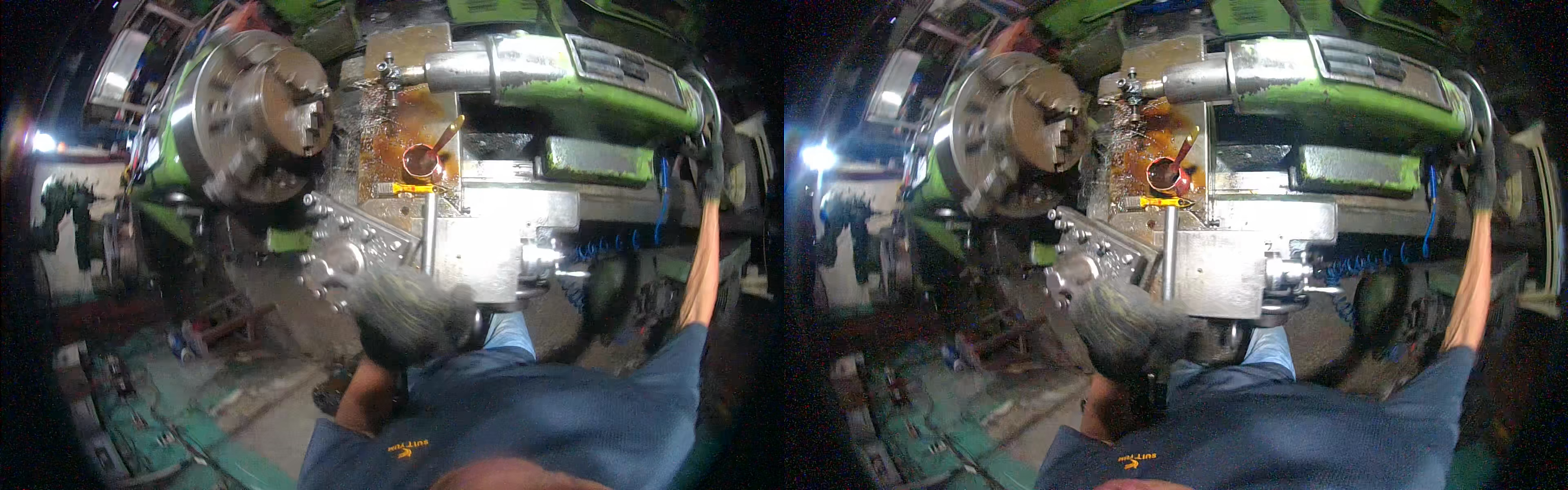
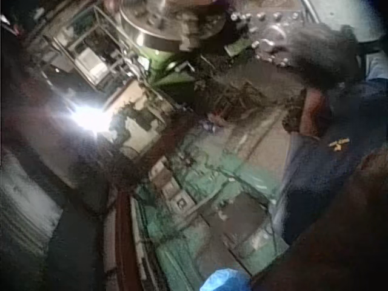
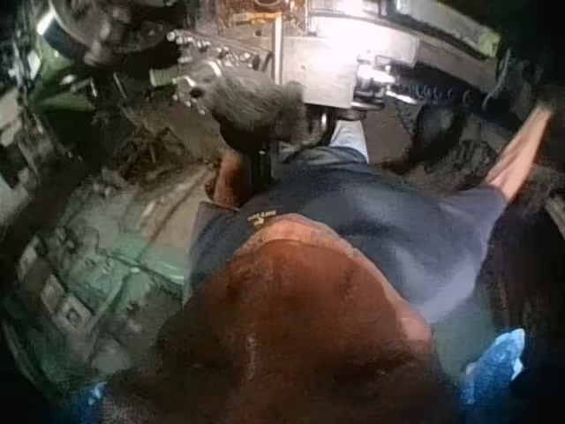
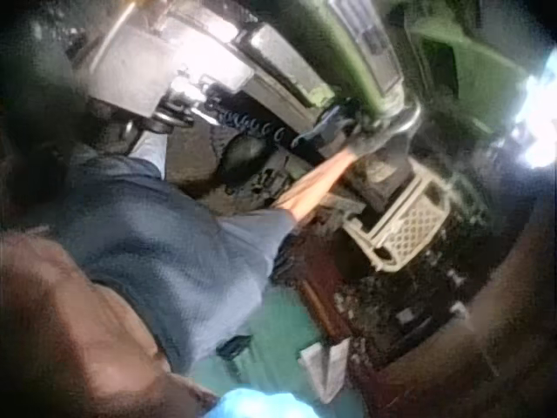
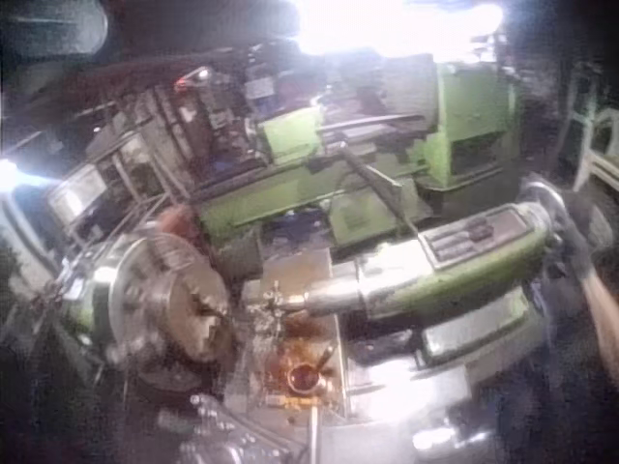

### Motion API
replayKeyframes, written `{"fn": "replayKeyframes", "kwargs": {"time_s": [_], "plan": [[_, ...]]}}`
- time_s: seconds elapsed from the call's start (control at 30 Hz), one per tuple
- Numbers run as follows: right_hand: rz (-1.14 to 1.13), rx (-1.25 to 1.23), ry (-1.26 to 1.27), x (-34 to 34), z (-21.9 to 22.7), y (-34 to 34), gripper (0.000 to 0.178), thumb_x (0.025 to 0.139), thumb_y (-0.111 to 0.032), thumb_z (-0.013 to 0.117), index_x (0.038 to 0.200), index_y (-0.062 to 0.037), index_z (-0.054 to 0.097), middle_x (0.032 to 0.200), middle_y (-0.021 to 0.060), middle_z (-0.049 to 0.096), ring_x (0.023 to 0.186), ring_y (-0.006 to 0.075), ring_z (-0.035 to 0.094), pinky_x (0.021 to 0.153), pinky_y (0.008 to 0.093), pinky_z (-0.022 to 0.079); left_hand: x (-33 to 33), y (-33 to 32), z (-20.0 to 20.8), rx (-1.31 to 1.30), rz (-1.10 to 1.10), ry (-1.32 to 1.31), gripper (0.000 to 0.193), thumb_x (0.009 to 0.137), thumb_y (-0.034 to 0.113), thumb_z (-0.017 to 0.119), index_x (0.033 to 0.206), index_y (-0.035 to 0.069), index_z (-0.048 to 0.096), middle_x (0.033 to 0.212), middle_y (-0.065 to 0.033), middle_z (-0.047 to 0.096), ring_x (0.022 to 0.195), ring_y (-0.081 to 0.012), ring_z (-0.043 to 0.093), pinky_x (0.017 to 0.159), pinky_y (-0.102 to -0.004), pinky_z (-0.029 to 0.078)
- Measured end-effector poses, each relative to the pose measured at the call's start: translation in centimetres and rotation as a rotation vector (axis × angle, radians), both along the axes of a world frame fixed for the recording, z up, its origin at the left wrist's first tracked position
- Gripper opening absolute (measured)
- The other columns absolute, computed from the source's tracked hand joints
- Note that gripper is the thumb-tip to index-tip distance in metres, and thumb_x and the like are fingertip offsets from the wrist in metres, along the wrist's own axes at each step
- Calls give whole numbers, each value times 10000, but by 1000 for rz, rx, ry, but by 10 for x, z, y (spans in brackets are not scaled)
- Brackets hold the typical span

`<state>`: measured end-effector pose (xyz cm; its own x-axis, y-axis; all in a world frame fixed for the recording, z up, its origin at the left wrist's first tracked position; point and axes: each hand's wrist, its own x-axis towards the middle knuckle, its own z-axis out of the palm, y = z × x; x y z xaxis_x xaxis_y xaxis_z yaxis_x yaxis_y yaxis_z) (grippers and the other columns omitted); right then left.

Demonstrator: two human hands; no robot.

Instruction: The person operates a green metal lathe in a workshop, using a cutting tool to machine a cylindrical metal workpiece. They repeatedly adjust the tool position, apply cutting fluid from a brush, and clear metal shavings from the work area.

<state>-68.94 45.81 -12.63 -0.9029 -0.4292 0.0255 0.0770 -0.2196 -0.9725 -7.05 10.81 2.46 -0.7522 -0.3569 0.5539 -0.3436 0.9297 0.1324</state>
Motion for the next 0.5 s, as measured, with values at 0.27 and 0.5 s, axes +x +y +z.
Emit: {"fn": "replayKeyframes", "kwargs": {"time_s": [0.27, 0.5], "plan": [[-37, 707, 312, 7, -113, 20, 675, 822, -56, 750, 1444, -33, 491, 1335, 93, 643, 1302, 213, 512, 1110, 386, 400, -18, 15, -9, -106, 146, 174, 201, 771, 210, 747, 641, 123, 620, 632, -78, 553, 591, -311, 542, 562, -447, 427], [-184, 764, 489, -57, -239, 4, 390, 901, -161, 674, 1275, -69, 614, 1188, 82, 680, 1041, 242, 611, 952, 378, 468, -32, 20, 14, -15, 140, 204, 110, 756, 108, 747, 689, 80, 663, 671, -95, 625, 610, -302, 592, 572, -417, 439]]}}
